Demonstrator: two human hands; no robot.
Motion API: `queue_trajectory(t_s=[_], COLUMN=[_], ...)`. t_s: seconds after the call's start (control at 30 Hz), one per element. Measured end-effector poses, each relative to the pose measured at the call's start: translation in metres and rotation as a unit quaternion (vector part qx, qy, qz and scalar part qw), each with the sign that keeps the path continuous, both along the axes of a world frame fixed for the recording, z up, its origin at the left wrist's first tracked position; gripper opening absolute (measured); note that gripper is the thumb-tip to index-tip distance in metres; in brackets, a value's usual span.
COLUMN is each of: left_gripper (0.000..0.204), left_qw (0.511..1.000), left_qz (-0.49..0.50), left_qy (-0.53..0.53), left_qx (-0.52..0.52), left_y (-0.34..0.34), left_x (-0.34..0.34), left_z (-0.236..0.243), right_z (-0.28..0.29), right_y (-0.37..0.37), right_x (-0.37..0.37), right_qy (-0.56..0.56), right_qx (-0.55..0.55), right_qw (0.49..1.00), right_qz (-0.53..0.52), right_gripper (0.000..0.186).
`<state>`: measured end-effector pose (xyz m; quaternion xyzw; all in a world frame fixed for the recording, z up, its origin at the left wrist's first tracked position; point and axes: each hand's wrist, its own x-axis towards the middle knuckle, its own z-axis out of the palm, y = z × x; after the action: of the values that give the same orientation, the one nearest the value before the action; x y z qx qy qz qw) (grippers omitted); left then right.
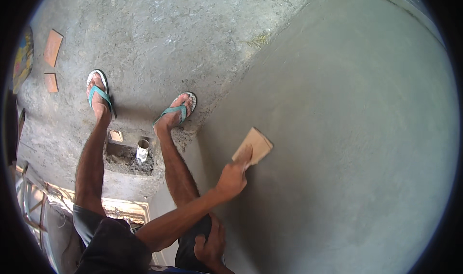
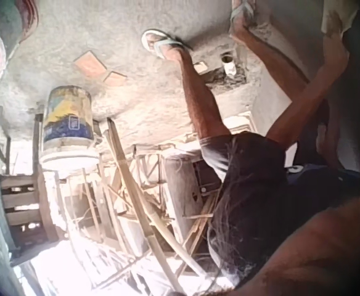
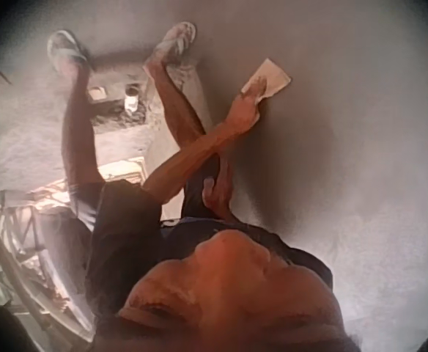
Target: The person smooths a plastered wall by rubbing sandpaper across various sections of the surface by hand.
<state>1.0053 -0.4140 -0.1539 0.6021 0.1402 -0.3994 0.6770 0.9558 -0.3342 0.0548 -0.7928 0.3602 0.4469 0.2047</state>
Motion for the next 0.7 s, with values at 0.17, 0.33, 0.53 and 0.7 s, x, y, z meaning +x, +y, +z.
queue_trajectory(t_s=[0.17,0.33,0.53,0.7], left_gripper=[0.075,0.071,0.083,0.075], left_qw=[0.994,0.996,0.999,0.995], left_qz=[-0.005,-0.007,0.007,0.009], left_qy=[0.011,0.057,0.042,0.016], left_qx=[0.112,0.074,0.003,0.097], left_y=[-0.024,-0.023,0.011,-0.016], left_x=[0.042,0.051,-0.026,0.004], left_z=[-0.182,-0.188,0.031,-0.107], right_z=[-0.007,-0.004,0.002,-0.003], right_y=[0.016,0.014,0.001,0.013], right_x=[0.014,0.001,0.003,0.010], right_qy=[-0.028,-0.019,0.015,0.016], right_qx=[0.009,-0.005,-0.008,-0.003], right_qw=[1.000,1.000,1.000,1.000], right_qz=[0.003,0.005,0.002,0.020], right_gripper=[0.072,0.072,0.073,0.074])
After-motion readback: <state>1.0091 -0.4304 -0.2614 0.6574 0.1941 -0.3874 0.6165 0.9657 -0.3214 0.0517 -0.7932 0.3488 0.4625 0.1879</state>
